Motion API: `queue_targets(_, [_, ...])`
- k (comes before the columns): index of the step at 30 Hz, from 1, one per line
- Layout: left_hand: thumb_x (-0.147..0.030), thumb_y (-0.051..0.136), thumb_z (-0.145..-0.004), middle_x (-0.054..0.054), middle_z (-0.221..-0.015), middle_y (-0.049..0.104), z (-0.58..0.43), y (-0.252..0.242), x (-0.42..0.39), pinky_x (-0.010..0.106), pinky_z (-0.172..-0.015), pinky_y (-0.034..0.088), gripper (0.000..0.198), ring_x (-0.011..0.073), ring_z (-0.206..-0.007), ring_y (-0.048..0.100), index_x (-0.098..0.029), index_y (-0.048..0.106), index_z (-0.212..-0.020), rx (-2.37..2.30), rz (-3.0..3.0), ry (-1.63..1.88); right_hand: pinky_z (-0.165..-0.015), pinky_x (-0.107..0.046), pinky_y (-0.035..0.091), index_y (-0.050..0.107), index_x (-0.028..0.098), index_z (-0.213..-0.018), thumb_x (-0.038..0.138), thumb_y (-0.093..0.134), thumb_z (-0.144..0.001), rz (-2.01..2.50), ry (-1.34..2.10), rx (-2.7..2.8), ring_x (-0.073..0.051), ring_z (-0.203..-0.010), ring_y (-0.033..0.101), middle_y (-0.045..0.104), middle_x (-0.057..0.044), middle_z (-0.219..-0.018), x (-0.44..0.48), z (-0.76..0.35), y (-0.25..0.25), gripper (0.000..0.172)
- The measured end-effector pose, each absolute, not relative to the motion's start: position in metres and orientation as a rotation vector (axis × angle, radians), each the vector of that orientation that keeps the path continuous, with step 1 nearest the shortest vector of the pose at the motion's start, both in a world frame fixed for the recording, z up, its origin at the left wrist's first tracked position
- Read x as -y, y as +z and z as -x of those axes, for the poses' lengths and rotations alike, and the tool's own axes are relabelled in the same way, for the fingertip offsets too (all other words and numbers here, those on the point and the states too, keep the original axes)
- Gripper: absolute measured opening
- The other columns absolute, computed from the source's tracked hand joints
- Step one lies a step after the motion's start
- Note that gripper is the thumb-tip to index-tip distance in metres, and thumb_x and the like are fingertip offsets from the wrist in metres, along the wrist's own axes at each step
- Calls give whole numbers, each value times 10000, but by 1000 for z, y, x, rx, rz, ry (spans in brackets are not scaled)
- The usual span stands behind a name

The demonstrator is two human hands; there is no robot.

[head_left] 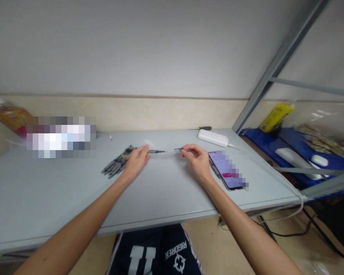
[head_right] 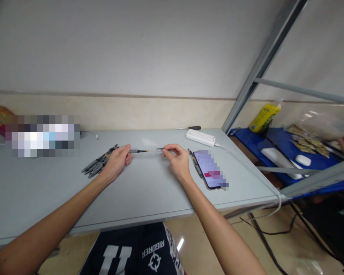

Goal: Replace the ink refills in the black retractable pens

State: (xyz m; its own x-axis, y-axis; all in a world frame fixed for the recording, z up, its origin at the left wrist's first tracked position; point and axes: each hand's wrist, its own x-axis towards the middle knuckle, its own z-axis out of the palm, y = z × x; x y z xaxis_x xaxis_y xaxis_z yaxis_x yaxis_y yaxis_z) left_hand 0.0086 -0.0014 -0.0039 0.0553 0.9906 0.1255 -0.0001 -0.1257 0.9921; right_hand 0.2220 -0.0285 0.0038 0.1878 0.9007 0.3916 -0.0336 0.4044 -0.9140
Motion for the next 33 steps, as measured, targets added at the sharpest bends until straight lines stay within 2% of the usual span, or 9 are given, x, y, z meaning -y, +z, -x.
queue_targets(6, [-500,490,-816,-61,-469,365,-11,-2,6,198,-403,242,397,54,-403,322,-186,387,-597,-1088,-1367,1196,-700,-313,514,630,187,-710,312,705,-667,952,802,1244,-151,-688,606,643,-32,-797,32,-219,7,152])
queue_targets(14, [-520,474,-816,-63,-465,363,-13,2,8,203,-400,221,406,55,-396,318,-184,398,-600,-1117,-1392,1154,-693,-313,515,646,184,-718,306,716,-661,954,811,1232,-159,-699,614,648,-33,-780,33,-219,9,152])
queue_targets(21, [-493,502,-809,-56,-475,397,-13,6,11,205,-426,255,398,61,-419,343,-181,406,-582,-1128,-1496,1143,-684,-307,503,641,178,-721,305,723,-657,969,828,1255,-153,-655,622,655,-25,-728,36,-216,10,163])
queue_targets(28, [-428,679,-674,-25,-586,555,-11,5,10,205,-509,359,310,77,-514,474,-165,523,-725,-996,-1400,1225,-516,-246,473,601,178,-747,370,677,-702,1036,850,1257,-113,-485,561,601,14,-592,36,-216,10,212])
queue_targets(33, [-390,734,-617,-12,-611,590,-12,8,12,213,-551,388,320,83,-547,516,-160,531,-710,-948,-1350,1221,-306,-178,327,570,180,-799,475,606,-738,1141,956,1220,-75,-327,422,511,60,-443,38,-214,10,303])
